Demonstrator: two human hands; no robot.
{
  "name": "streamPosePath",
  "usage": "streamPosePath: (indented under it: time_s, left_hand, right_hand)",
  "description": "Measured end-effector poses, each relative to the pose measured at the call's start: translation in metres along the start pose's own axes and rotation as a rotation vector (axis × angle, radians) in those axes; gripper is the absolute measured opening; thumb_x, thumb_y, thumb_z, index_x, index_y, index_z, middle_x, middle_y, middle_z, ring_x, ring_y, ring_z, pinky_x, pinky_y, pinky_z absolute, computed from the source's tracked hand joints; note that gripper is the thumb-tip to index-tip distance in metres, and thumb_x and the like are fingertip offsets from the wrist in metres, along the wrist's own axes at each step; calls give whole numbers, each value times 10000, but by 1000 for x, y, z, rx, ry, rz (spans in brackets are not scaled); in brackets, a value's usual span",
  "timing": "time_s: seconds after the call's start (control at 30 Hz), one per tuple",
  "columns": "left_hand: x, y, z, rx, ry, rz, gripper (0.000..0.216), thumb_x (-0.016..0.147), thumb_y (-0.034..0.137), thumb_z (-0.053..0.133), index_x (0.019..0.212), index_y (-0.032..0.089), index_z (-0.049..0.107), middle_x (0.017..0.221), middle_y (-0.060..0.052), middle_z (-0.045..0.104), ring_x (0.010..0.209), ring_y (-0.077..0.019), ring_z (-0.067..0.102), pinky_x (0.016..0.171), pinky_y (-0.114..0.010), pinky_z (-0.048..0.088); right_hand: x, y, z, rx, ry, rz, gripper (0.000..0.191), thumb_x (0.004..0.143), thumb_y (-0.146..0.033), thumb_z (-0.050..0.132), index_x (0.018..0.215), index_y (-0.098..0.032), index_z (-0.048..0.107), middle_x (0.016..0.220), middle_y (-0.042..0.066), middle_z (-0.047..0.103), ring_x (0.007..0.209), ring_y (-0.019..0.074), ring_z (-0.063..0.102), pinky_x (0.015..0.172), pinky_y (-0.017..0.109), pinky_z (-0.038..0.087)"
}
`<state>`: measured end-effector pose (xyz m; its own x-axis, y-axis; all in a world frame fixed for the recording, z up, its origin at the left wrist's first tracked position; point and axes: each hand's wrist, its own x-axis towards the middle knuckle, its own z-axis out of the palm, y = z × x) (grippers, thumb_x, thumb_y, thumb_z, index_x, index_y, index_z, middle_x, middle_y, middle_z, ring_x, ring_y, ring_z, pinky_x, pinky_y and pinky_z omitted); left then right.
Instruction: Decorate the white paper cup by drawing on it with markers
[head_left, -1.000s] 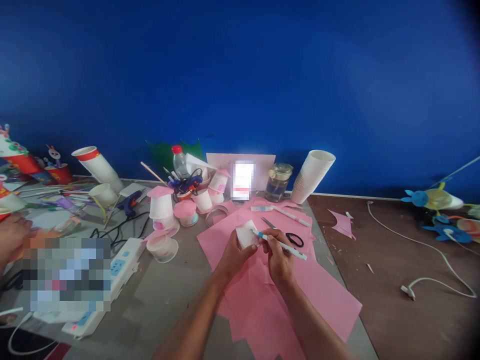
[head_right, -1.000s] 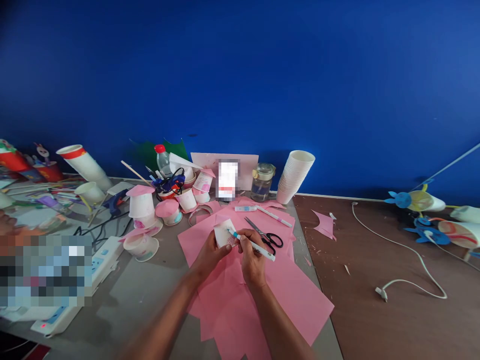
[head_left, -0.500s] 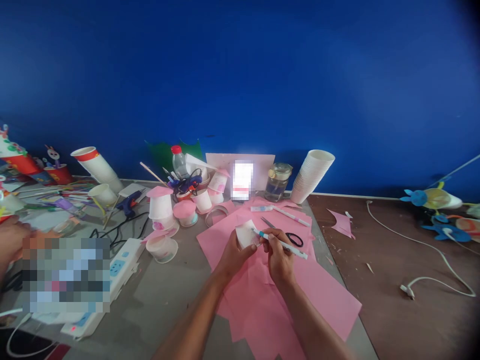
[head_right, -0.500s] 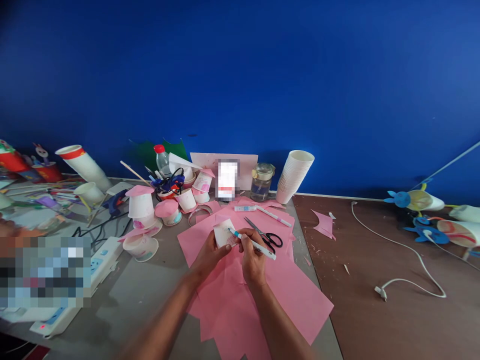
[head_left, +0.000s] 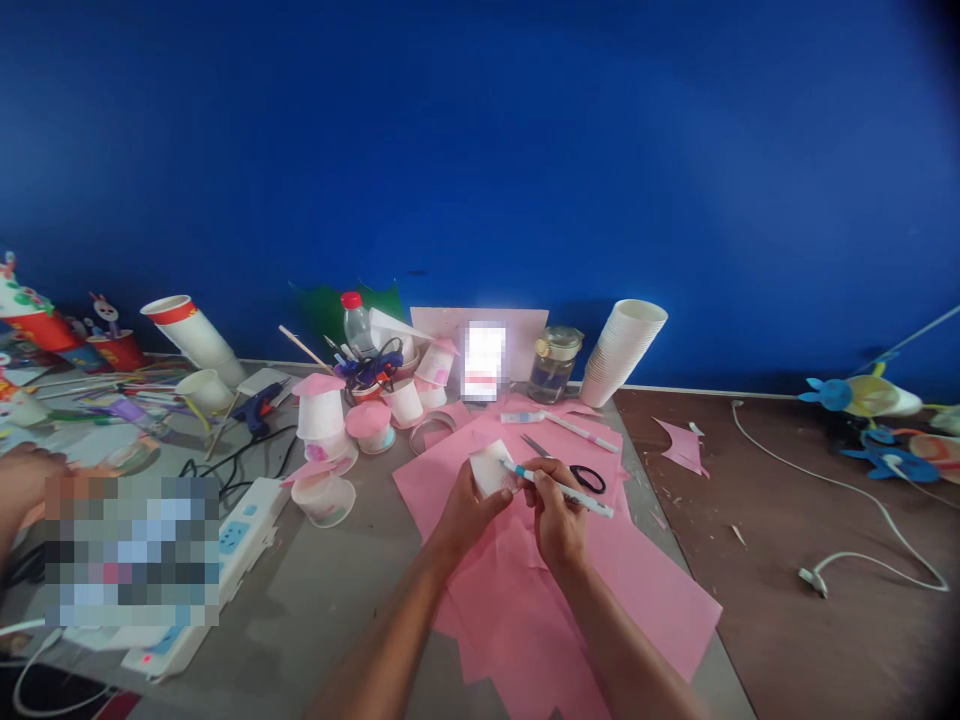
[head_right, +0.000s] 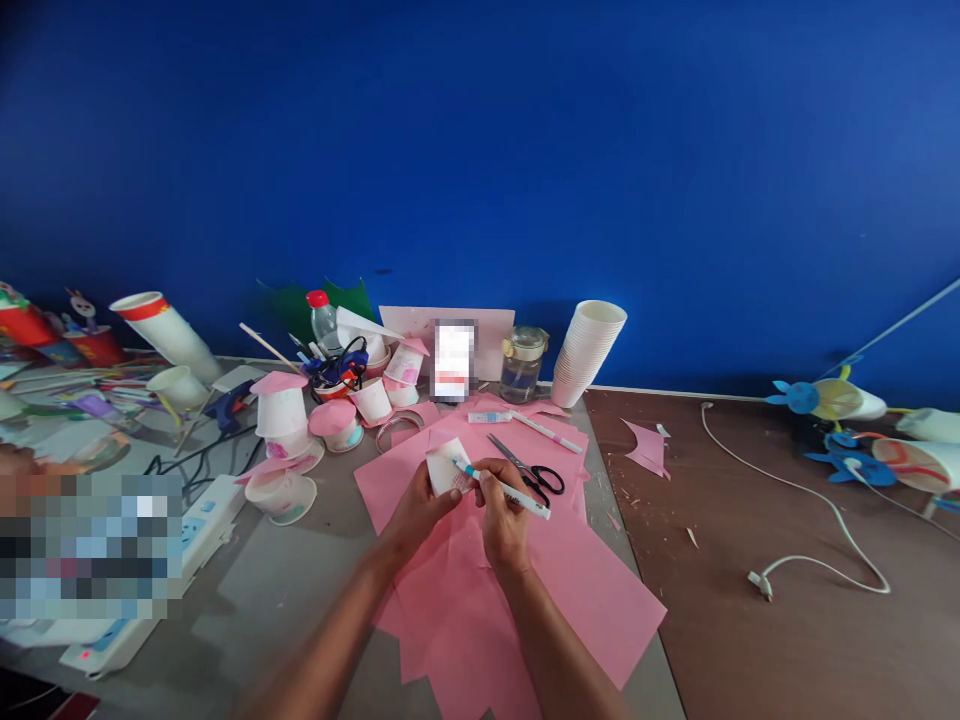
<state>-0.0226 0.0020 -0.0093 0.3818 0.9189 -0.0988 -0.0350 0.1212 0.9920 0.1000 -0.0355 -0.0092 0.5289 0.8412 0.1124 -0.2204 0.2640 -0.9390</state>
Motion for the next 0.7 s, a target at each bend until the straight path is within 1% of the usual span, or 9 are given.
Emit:
streamPosePath:
  time_s: [0.07, 0.23, 0.4, 0.57, 0.7]
  left_hand:
    - [0, 1, 0, -2, 5, -3, 561, 712, 483, 772, 1114, 166, 541, 1057, -83, 654, 1008, -265, 599, 827, -345, 474]
    - [0, 1, 0, 0, 10, -2, 604, 686, 486, 788, 1135, 164, 544, 1100, -99, 645, 1049, -280, 585, 862, -365, 466]
    - [0, 2, 0, 8, 27, -21, 600, 677, 505, 789, 1112, 166, 551, 1065, -90, 652, 1031, -282, 592, 848, -367, 472]
    - [1, -3, -1, -14, 7, 3, 638, 678, 491, 798, 1161, 164, 541, 1117, -106, 648, 1075, -288, 580, 882, -371, 465]
    - [1, -4, -1, -17, 31, -21, 609, 682, 484, 797, 1142, 169, 552, 1085, -100, 658, 1051, -284, 591, 858, -366, 472]
  right_hand:
    - [0, -1, 0, -10, -2, -3, 180, 828, -352, 574, 791, -193, 650, 645, -9, 585, 540, 113, 462, 521, 259, 376]
    - [1, -3, 1, -20, 56, 16, 193, 821, -366, 577, 774, -192, 644, 636, -11, 561, 542, 114, 455, 521, 259, 381]
    - [0, -4, 2, -16, 21, 11, 195, 823, -369, 576, 781, -193, 649, 649, -5, 578, 544, 117, 456, 518, 261, 383]
    - [1, -4, 1, 2, 53, 33, 169, 820, -337, 572, 772, -194, 649, 648, -14, 567, 541, 108, 443, 526, 255, 372]
    - [0, -3, 1, 7, 33, 25, 177, 820, -348, 573, 777, -196, 653, 651, -7, 577, 553, 116, 458, 531, 259, 380]
